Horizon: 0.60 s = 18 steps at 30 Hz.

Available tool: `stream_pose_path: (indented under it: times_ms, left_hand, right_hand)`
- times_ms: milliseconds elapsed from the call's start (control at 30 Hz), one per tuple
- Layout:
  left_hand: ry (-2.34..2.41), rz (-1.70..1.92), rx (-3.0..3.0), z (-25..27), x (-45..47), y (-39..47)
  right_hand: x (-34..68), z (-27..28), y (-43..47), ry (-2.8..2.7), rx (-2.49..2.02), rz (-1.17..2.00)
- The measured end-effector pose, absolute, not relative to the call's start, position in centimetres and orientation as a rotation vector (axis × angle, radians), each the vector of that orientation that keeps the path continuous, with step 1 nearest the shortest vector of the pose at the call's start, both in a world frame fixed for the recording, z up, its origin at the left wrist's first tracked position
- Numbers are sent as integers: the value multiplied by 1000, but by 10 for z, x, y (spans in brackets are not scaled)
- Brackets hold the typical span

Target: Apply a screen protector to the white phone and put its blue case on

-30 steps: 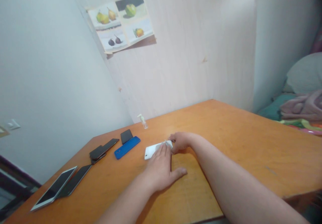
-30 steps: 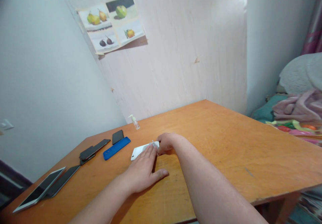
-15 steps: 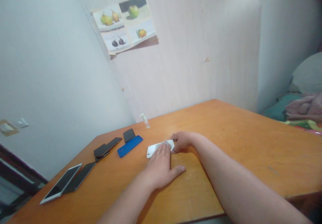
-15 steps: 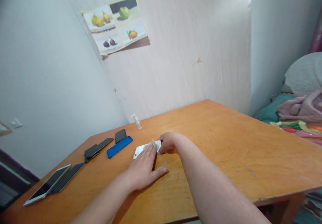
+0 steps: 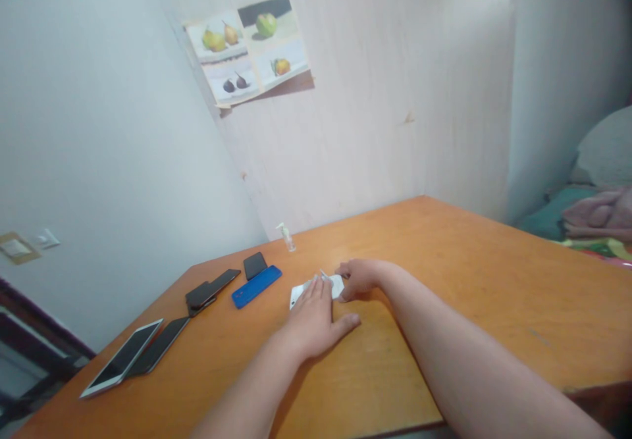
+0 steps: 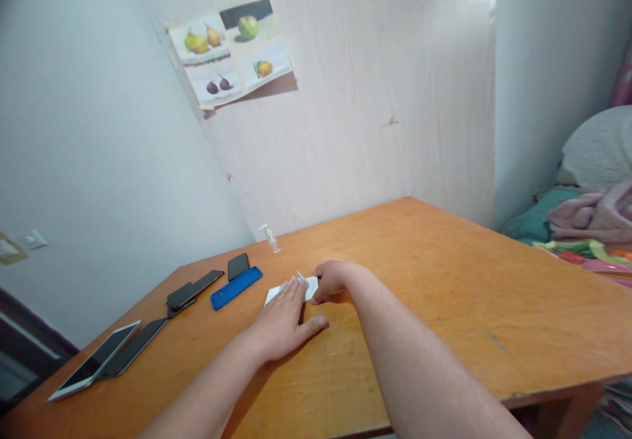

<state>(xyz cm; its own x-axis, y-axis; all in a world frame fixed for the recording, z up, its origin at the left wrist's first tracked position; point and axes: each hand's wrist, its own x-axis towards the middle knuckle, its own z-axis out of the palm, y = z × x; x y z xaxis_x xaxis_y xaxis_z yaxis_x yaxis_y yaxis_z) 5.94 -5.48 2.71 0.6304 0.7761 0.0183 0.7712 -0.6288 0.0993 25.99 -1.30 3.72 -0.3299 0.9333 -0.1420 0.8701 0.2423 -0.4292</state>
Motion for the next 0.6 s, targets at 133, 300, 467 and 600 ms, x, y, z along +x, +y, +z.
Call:
stream_pose_path:
  times_ms: [133, 300, 467, 600]
  left_hand:
    - [1288, 92, 2773, 23, 40, -64]
    - [1336, 109, 2749, 24, 50, -43]
    - [1370, 122, 2730, 24, 50, -42]
    - [1293, 73, 2766, 21, 28, -59]
  right_hand:
    - [259, 40, -13, -2355, -1751, 674]
    - [259, 41, -15, -2349, -1758, 678]
    - [260, 40, -16, -2352, -1742, 693]
    - [260, 39, -14, -2343, -1747, 689]
